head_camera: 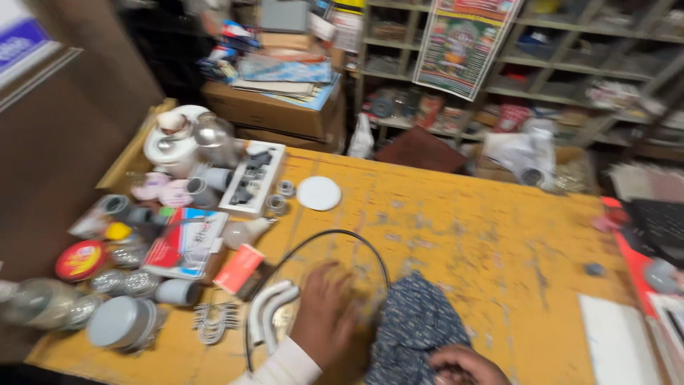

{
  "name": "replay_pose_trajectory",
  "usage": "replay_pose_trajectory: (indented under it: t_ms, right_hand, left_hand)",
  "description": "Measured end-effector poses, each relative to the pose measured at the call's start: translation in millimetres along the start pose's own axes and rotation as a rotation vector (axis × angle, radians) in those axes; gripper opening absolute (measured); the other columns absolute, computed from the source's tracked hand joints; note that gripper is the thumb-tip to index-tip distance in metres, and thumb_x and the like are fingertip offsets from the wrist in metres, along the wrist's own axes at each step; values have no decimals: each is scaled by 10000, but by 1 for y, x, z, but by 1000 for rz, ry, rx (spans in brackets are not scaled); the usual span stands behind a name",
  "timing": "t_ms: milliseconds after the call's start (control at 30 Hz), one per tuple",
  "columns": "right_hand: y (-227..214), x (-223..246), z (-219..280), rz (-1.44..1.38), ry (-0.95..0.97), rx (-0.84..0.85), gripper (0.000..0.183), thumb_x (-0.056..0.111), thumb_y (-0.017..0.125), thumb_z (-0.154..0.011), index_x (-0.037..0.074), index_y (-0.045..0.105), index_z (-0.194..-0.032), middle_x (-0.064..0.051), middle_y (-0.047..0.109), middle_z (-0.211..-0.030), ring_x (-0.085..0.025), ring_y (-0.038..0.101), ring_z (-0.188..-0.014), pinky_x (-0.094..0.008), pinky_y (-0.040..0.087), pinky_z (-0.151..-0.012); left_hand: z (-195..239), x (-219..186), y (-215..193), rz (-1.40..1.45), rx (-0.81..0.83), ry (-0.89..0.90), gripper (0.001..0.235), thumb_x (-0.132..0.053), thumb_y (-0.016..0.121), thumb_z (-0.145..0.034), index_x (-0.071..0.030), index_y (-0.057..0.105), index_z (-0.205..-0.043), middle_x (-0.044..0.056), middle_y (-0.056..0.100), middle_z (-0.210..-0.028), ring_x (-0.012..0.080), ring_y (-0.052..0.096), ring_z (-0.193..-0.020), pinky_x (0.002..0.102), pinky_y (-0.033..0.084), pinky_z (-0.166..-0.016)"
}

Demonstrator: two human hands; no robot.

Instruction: Cleaning and inspecting various PVC plumbing components on a workbench.

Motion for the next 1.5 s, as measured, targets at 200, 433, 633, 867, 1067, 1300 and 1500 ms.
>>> replay_pose_trajectory:
  t_ms: [200,433,633,867,1067,1300,1500]
  right_hand:
    - [-13,182,1,38,316,-344,196,73,768,-874,30,730,-1062,-77,703,-1004,-137,669,-834,-295,564,-755]
    - [-130,144,80,496,641,-765,127,141,677,-884,135,758,-981,-123,673,-645,-244,650,-569,-368,530,-582]
    - [-279,64,128,785,594,-1058,161,145,716,-874,89,738,-1023,-119,757,-931,-284,762,-878,-397,606,-778]
    - [-331,53,38,1215,325,-934,547,65,756,-659,14,690,-1200,-249,692,-1083,-431,658,-1021,-488,533,-889]
    - [-260,13,-23,100,385,-741,317,32,749,-898,27,680,-1208,-185,681,-1121,-304,693,-935,-370,539,-783]
    - [-36,185,-98,-1309,65,-211,316,47,649,-945,8,578,-1250,-190,671,-1228,-244,708,-948,-362,583,-816]
    - [18,183,-96,-1352,209,-116,314,94,654,-985,25,566,-1278,-122,662,-1146,-221,699,-956,-390,588,-832]
  left_hand:
    - [56,-64,115,236,670,271,680,-359,749,-906,-106,509,-1489,217,362,-1599,500,266,-1486,612,224,-1162]
    - [90,-9,185,-2,842,176,505,-468,647,-977,-260,598,-1436,113,366,-1622,426,215,-1536,630,183,-1165]
    - [99,6,200,-24,830,166,565,-519,678,-913,-248,614,-1404,111,393,-1588,420,229,-1516,645,203,-1131]
    - [96,13,204,-36,834,162,565,-546,680,-914,-266,618,-1402,112,394,-1594,419,233,-1517,649,217,-1128]
    - [80,-13,156,178,577,178,600,-485,757,-903,-104,627,-1348,173,512,-1510,431,347,-1469,600,262,-1116]
    - [19,-66,46,476,87,-90,444,-157,792,-846,-38,665,-1254,171,655,-1297,382,609,-1270,435,461,-1076]
    - [26,-80,40,748,221,-88,419,-73,772,-853,-6,675,-1255,177,653,-1283,318,665,-1205,396,516,-1035]
Point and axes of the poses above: each hand's wrist, its own z-axis away from the middle knuckle, its own y-axis out of the palm, x = y × z, the point moved 6 cm from there along -z, towards the middle knuckle
